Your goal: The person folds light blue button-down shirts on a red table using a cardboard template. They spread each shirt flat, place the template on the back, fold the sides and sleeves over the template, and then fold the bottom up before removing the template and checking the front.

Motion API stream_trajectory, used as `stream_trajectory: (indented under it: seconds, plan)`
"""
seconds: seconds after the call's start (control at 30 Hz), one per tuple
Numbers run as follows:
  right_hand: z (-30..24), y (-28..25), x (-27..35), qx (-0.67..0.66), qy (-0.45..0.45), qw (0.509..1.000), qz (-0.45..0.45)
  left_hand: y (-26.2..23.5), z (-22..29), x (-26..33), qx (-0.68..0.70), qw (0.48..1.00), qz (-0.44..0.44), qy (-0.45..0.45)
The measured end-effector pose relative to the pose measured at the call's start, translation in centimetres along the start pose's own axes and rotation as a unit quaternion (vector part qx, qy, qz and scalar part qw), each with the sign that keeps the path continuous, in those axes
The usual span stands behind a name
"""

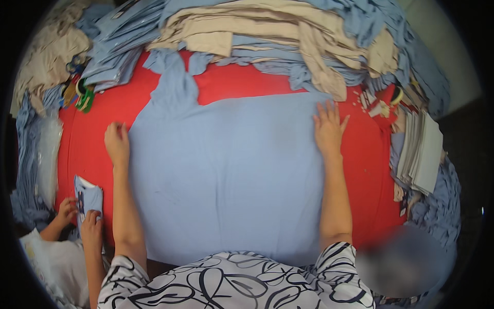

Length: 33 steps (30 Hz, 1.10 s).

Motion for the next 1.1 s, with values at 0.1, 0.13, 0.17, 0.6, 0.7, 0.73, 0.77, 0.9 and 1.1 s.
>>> stream_trajectory:
  seconds: [0.1, 0.13, 0.17, 0.6, 0.7, 0.73, 0.77, 0.9, 1.1]
  plan:
    - [-0.5, 0.5, 0.8, -0.03, -0.017, 0.999, 0.011, 0.6, 4.5, 6.1, 0.022, 0.975, -0.124, 0.184]
    - [-1.5, 0.9, 0.6, -0.056, -0.037, 0.998, 0.014, 0.9, 3.5, 6.2, -0.014, 0.975, -0.138, 0.171]
    - [-0.8, 1.0, 0.4, -0.054, -0.034, 0.998, 0.019, 0.9, 4.0, 5.5, -0.031, 0.978, -0.135, 0.154]
    - [-4.8, -3.4, 22.0, -0.029, 0.106, 0.992, -0.063, -5.2, -3.7, 14.1, -0.133, 0.981, -0.14, 0.018]
    - [-3.7, -4.2, 21.3, -0.036, 0.119, 0.99, -0.061, -4.9, -4.6, 13.9, -0.118, 0.984, -0.134, 0.02]
    - [-3.5, -4.7, 22.1, -0.052, 0.137, 0.988, -0.045, -5.2, -4.9, 14.0, -0.104, 0.985, -0.135, 0.029]
    - [-3.4, -4.8, 23.0, -0.067, 0.154, 0.985, -0.029, -5.7, -5.1, 15.0, -0.092, 0.987, -0.126, 0.04]
    - [-6.3, -5.5, 27.9, -0.053, 0.098, 0.993, -0.046, -8.7, -3.5, 20.5, -0.093, 0.981, -0.151, 0.077]
    - [-2.7, -6.7, 32.9, -0.051, 0.169, 0.984, 0.033, -11.1, -5.1, 22.8, -0.025, 0.983, -0.14, 0.118]
Point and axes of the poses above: each hand's wrist, its own x-axis away from the middle knuckle, its own y-axis out of the palm, z = x × y, the point moved 7 cm from there along -x, towards the middle knuckle, and after that the axes turned 15 degrees about -y, right-handed, at the moved point
